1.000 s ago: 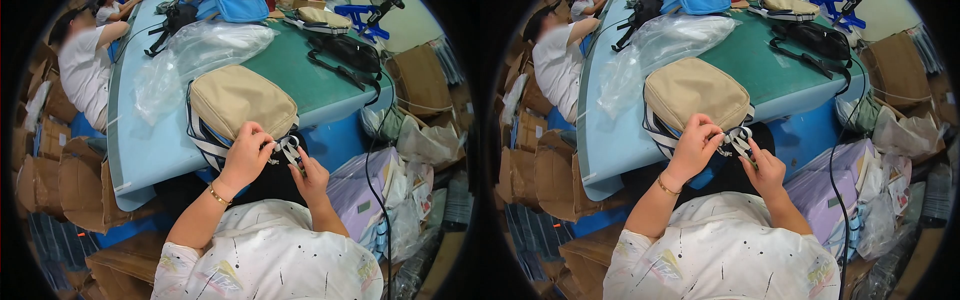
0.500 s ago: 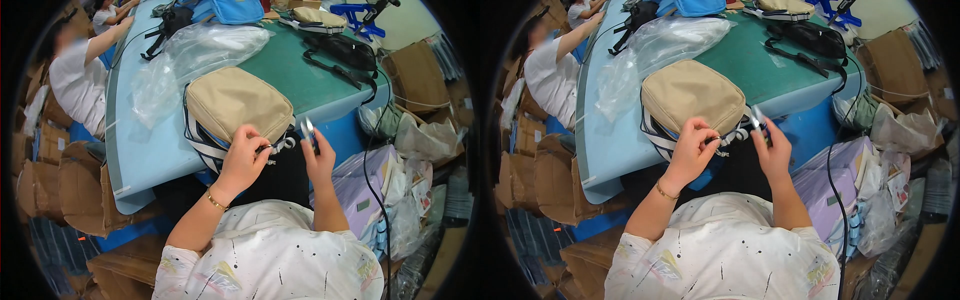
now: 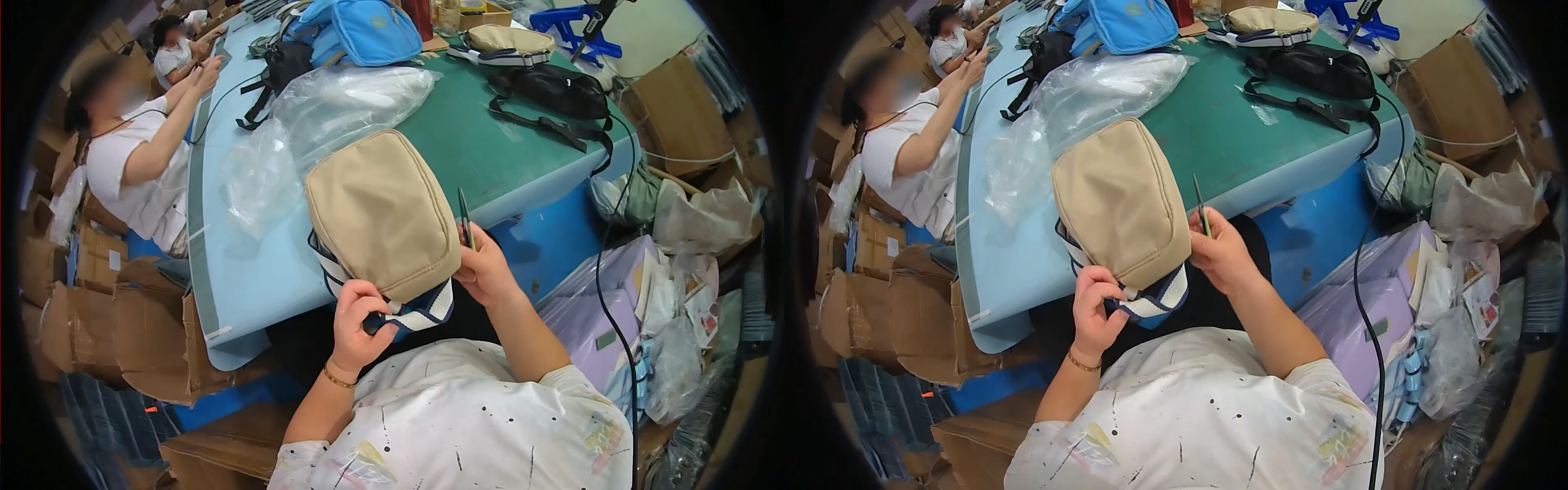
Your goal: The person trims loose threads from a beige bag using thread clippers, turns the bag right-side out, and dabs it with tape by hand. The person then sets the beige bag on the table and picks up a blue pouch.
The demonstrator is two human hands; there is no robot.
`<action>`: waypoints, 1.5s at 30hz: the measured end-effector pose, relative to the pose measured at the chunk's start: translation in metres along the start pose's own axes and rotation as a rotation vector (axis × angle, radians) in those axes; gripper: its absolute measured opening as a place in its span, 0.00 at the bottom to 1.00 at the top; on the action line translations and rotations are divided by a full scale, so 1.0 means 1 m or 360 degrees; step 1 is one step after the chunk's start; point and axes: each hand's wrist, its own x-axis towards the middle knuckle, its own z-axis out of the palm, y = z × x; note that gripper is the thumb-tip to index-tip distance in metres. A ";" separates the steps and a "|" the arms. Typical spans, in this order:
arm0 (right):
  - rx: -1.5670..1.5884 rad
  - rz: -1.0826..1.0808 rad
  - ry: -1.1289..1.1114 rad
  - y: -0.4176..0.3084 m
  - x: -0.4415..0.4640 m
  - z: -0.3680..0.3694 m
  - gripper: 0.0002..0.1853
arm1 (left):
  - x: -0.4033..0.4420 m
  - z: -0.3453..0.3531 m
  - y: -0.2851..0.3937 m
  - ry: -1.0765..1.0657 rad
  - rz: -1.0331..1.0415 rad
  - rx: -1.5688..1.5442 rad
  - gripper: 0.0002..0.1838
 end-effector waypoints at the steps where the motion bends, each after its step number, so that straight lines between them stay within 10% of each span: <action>1: 0.0060 -0.0012 0.0010 0.003 -0.003 0.007 0.10 | 0.003 -0.005 0.003 -0.0111 -0.0084 -0.0077 0.10; 6: 0.0061 -0.0256 0.0013 0.013 -0.010 0.025 0.12 | 0.027 -0.022 0.039 -0.0275 -0.0645 0.0175 0.17; 10: -0.0143 -0.0407 0.0009 0.023 -0.017 0.044 0.14 | 0.045 -0.002 0.071 -0.0001 0.0081 0.0846 0.37; 16: -0.0371 -0.0441 -0.0025 0.019 -0.020 0.045 0.14 | 0.028 0.002 0.053 -0.0120 -0.0047 0.0908 0.33; 20: -0.0668 -0.0687 0.0361 -0.006 0.013 0.018 0.12 | 0.024 -0.013 0.056 0.1019 -0.0558 -0.0892 0.20; 24: -0.0659 -0.0998 0.0521 -0.042 0.038 0.004 0.11 | 0.035 -0.033 0.050 0.0933 -0.0847 -0.1783 0.23; 33: -0.0706 -0.0384 0.0240 -0.034 0.038 -0.014 0.08 | 0.023 -0.005 0.008 0.0786 -0.0853 -0.1531 0.28; 36: -0.0729 -0.0703 0.0364 -0.018 0.034 -0.022 0.08 | 0.011 0.003 -0.006 0.0698 -0.0814 -0.1622 0.25; 45: -0.1968 -0.0541 0.0437 -0.076 0.069 -0.029 0.22 | 0.005 -0.003 -0.003 0.0753 -0.1313 -0.1842 0.20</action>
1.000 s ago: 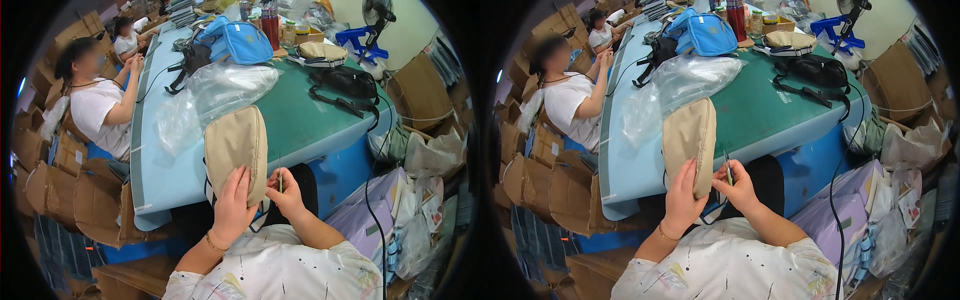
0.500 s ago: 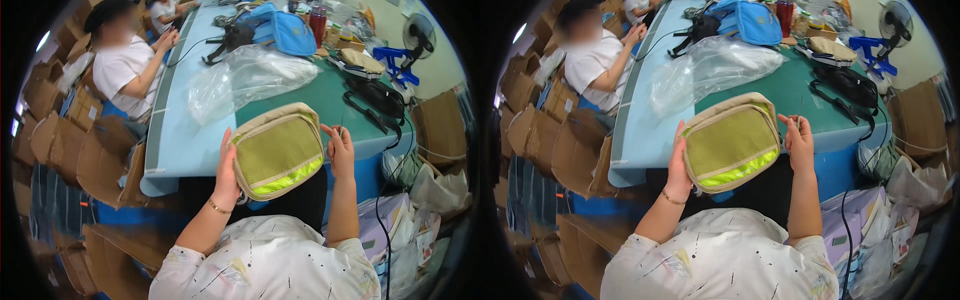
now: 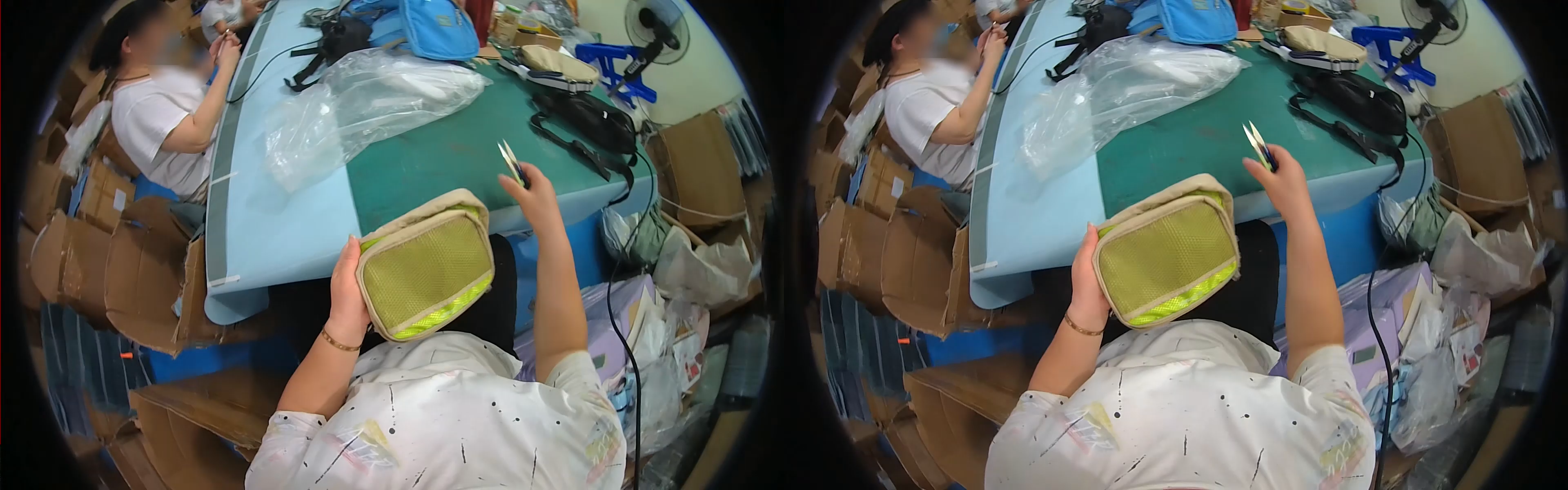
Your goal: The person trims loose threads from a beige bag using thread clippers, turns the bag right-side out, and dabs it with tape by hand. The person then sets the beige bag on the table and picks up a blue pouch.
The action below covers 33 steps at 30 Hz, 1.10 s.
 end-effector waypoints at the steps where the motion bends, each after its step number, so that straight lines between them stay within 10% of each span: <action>1: -0.0003 0.0006 0.0026 0.004 0.011 0.000 0.22 | -0.002 0.003 -0.001 -0.0022 -0.0014 0.0008 0.20; 4: -0.0567 -0.0157 0.0202 0.011 0.029 0.006 0.21 | -0.008 0.005 -0.004 0.0033 0.0115 0.0164 0.19; 6: -0.1300 -0.0984 0.0717 0.013 0.032 0.010 0.17 | -0.009 -0.001 -0.005 -0.0048 0.0198 0.0273 0.19; 11: -0.0093 -0.1190 -0.0091 -0.041 -0.052 0.021 0.12 | -0.016 0.004 -0.005 -0.0114 0.0353 0.0457 0.19; 21: -0.0532 -0.1681 -0.0097 -0.024 -0.114 0.039 0.11 | -0.023 -0.022 -0.020 -0.0699 0.0089 0.0295 0.18; 25: -0.0542 -0.1854 -0.0152 -0.024 -0.124 0.032 0.13 | -0.011 -0.017 0.032 -0.0849 -0.0296 0.1296 0.12; 33: -0.0589 -0.2138 -0.0173 -0.055 -0.123 0.041 0.11 | 0.007 0.059 0.029 -0.1184 0.0011 0.2754 0.15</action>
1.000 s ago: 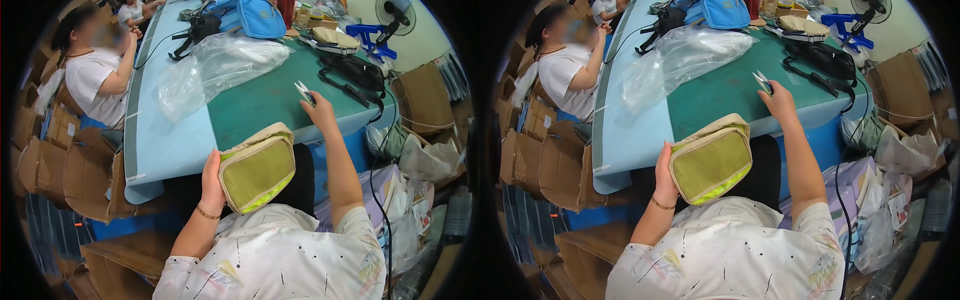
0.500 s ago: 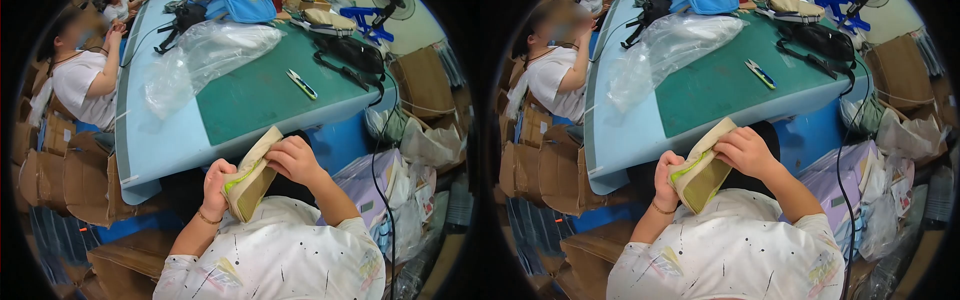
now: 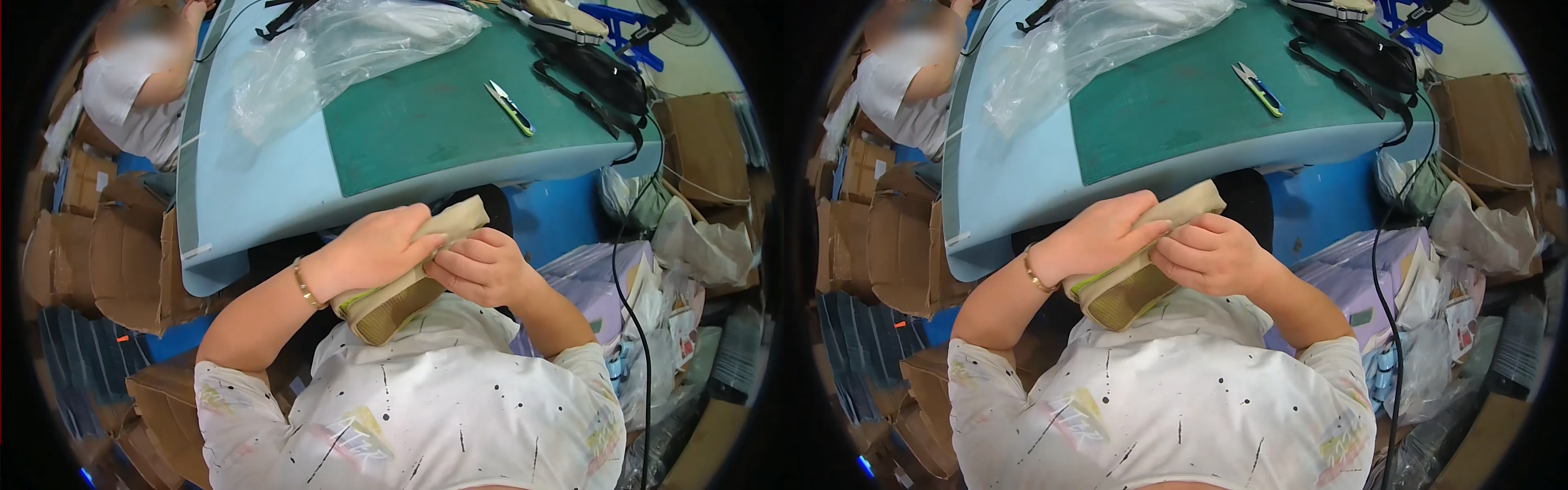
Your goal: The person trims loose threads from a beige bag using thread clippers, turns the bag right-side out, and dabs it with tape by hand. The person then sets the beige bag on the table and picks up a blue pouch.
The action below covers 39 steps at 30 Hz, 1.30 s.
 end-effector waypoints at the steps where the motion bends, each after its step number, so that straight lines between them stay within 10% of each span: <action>1: 0.0003 -0.0001 0.0004 0.000 0.000 0.000 0.11 | 0.003 0.002 -0.001 -0.0107 -0.0038 0.0065 0.15; 5: 0.0049 0.0106 -0.0060 -0.006 -0.016 -0.001 0.11 | 0.013 0.038 -0.039 -0.0117 -0.0183 -0.0696 0.17; 7: 0.0046 0.0171 -0.0076 -0.007 -0.028 0.002 0.11 | 0.011 0.058 -0.047 -0.0063 -0.0360 -0.2299 0.18; 11: 0.0202 0.0292 -0.0089 -0.005 -0.044 0.008 0.11 | 0.017 0.089 -0.050 0.0065 -0.0382 -0.2760 0.18; 16: 0.0775 0.0728 0.0000 -0.011 -0.048 0.010 0.11 | 0.007 0.084 -0.033 0.0243 -0.0284 -0.2567 0.17; 18: 0.1286 0.1449 0.0052 -0.019 -0.044 0.008 0.11 | 0.005 0.084 -0.030 0.0332 -0.0239 -0.2402 0.16; 20: 0.1226 0.1491 0.0033 -0.021 -0.037 0.006 0.10 | 0.004 0.084 -0.031 0.0552 0.0010 -0.1174 0.14; 27: 0.0948 0.1658 -0.0175 -0.031 -0.036 0.001 0.09 | -0.002 0.083 0.004 0.0871 0.0192 -0.0326 0.11; 39: 0.1243 0.1661 0.0361 -0.028 -0.067 -0.006 0.05 | 0.003 0.095 -0.008 0.0283 -0.0277 -0.2300 0.10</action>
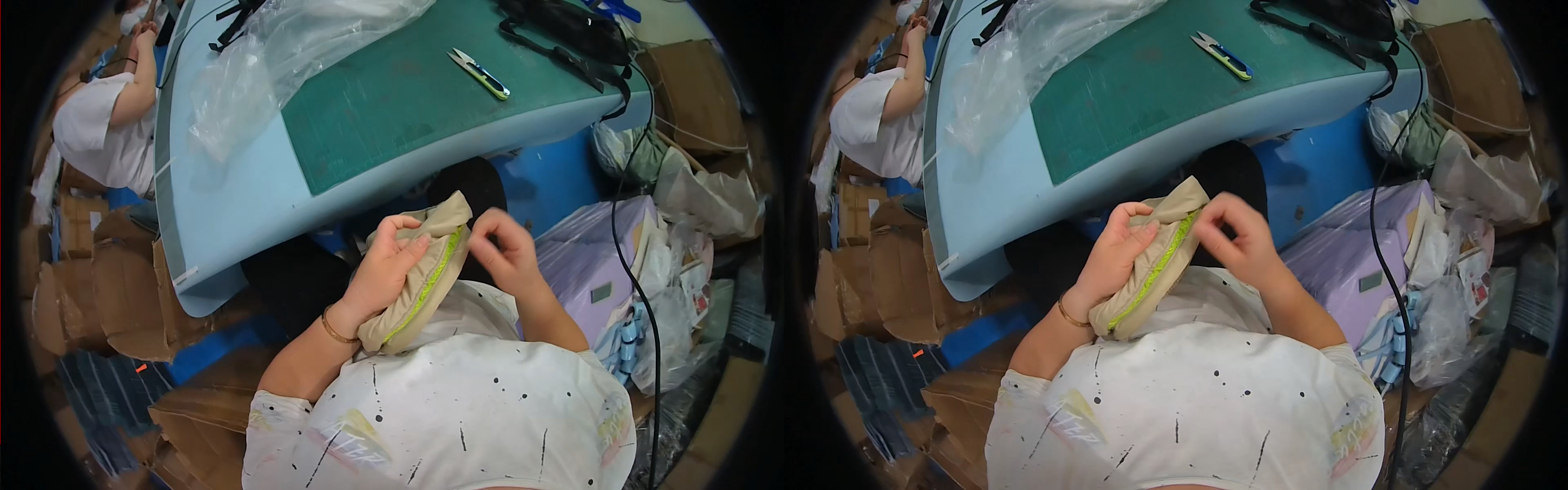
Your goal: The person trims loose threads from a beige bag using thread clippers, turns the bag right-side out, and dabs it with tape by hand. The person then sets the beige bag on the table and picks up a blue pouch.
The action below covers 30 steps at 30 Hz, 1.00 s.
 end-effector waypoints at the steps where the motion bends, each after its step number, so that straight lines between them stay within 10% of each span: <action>1: 0.0042 -0.0039 0.0119 0.006 0.004 -0.002 0.06 | 0.001 -0.002 0.001 0.0000 0.0000 -0.0007 0.10; 9: 0.0495 0.0503 -0.0413 0.038 0.008 -0.016 0.19 | 0.011 -0.011 0.014 -0.0502 -0.0119 0.0092 0.09; 14: 0.0400 0.0642 0.0058 0.035 -0.006 -0.003 0.13 | 0.006 -0.019 0.061 -0.0675 0.0781 0.1720 0.08; 18: 0.0282 0.0643 0.0131 0.023 -0.011 0.002 0.13 | -0.003 -0.001 0.061 -0.0486 0.0711 0.2353 0.10; 30: -0.0104 0.0656 0.0188 0.040 -0.021 -0.043 0.14 | 0.040 0.014 -0.020 -0.0070 0.1364 0.1807 0.03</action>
